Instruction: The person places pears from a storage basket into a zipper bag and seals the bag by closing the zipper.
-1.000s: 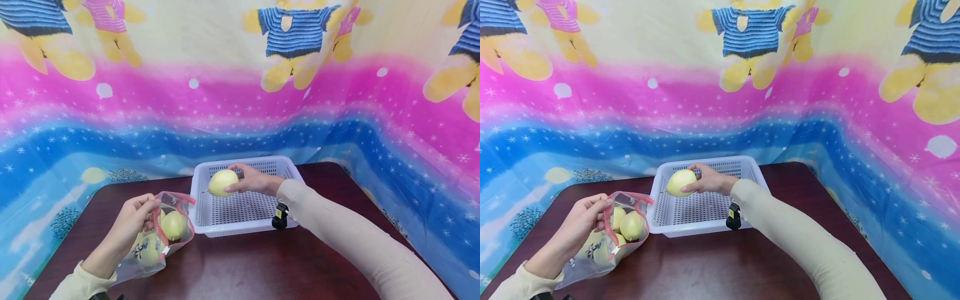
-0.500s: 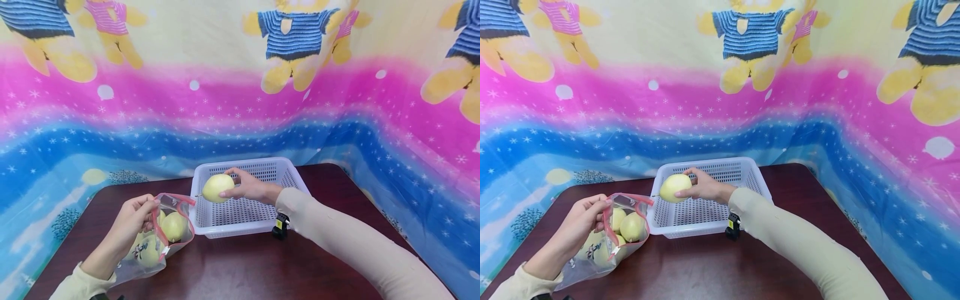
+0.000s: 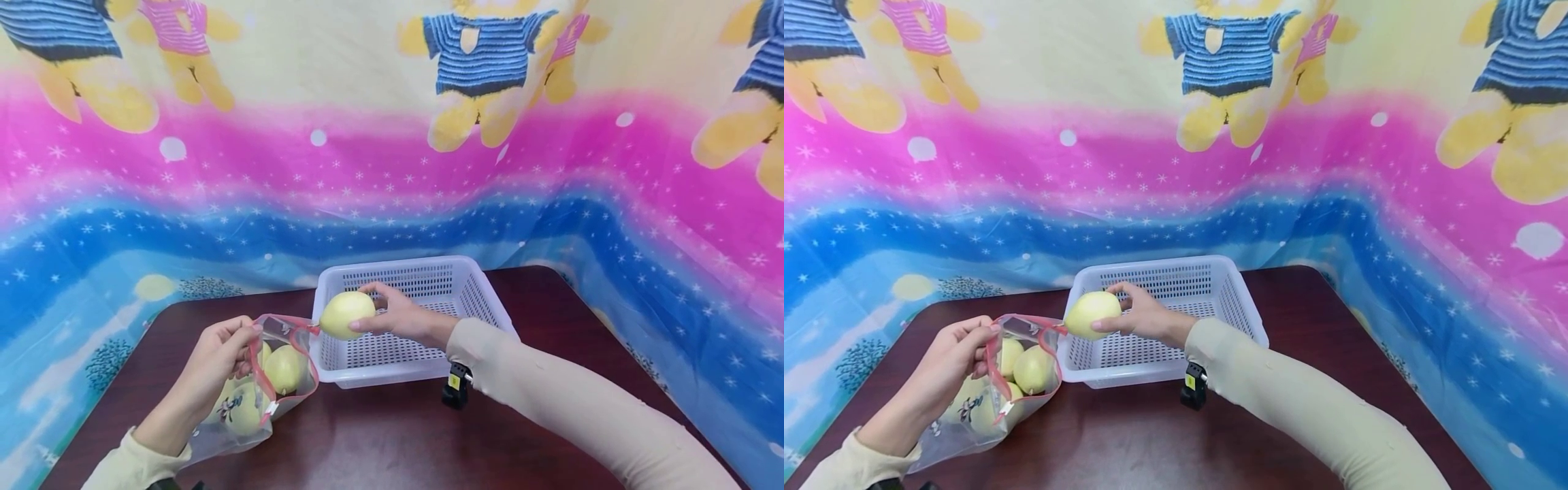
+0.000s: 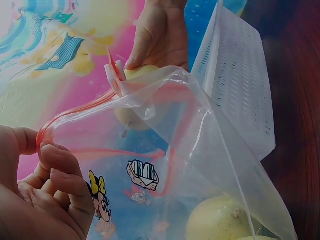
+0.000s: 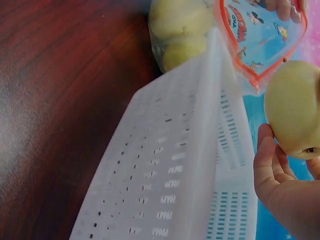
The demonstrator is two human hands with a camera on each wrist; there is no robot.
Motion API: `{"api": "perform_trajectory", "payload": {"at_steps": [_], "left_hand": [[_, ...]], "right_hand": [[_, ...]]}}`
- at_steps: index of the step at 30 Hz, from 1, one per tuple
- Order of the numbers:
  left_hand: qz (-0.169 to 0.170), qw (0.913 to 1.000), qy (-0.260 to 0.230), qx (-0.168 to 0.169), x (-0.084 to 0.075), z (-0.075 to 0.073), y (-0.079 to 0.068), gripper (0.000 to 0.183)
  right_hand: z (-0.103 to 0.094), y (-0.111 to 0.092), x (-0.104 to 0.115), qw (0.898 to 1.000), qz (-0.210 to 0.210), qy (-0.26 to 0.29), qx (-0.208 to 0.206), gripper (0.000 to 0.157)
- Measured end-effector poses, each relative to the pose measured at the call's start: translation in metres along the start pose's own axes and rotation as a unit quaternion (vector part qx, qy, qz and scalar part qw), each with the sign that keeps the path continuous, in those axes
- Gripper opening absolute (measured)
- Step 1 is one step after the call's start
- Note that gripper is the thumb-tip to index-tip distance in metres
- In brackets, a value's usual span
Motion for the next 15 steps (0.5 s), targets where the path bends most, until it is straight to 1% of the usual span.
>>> {"api": "perform_trajectory", "payload": {"at_steps": [7, 15], "left_hand": [[-0.004, 1.0, -0.008, -0.003, 0.0, 0.001, 0.0, 0.034], [-0.008, 0.9998, -0.012, -0.011, 0.001, 0.001, 0.001, 0.033]], "right_hand": [[0.006, -0.003, 0.003, 1.0, -0.006, 0.004, -0.004, 0.064], [0.017, -0.004, 0.003, 1.0, -0.015, 0.0, 0.006, 0.063]]}}
Point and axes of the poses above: each hand's wrist, its own y-axis towards the middle knuckle, its own z-axis out of the palm, x = y × z, the point moved 1 cm from there along y, towards the middle knuckle, and after that the axes turned 15 degrees about -z, right-handed, at the moved point
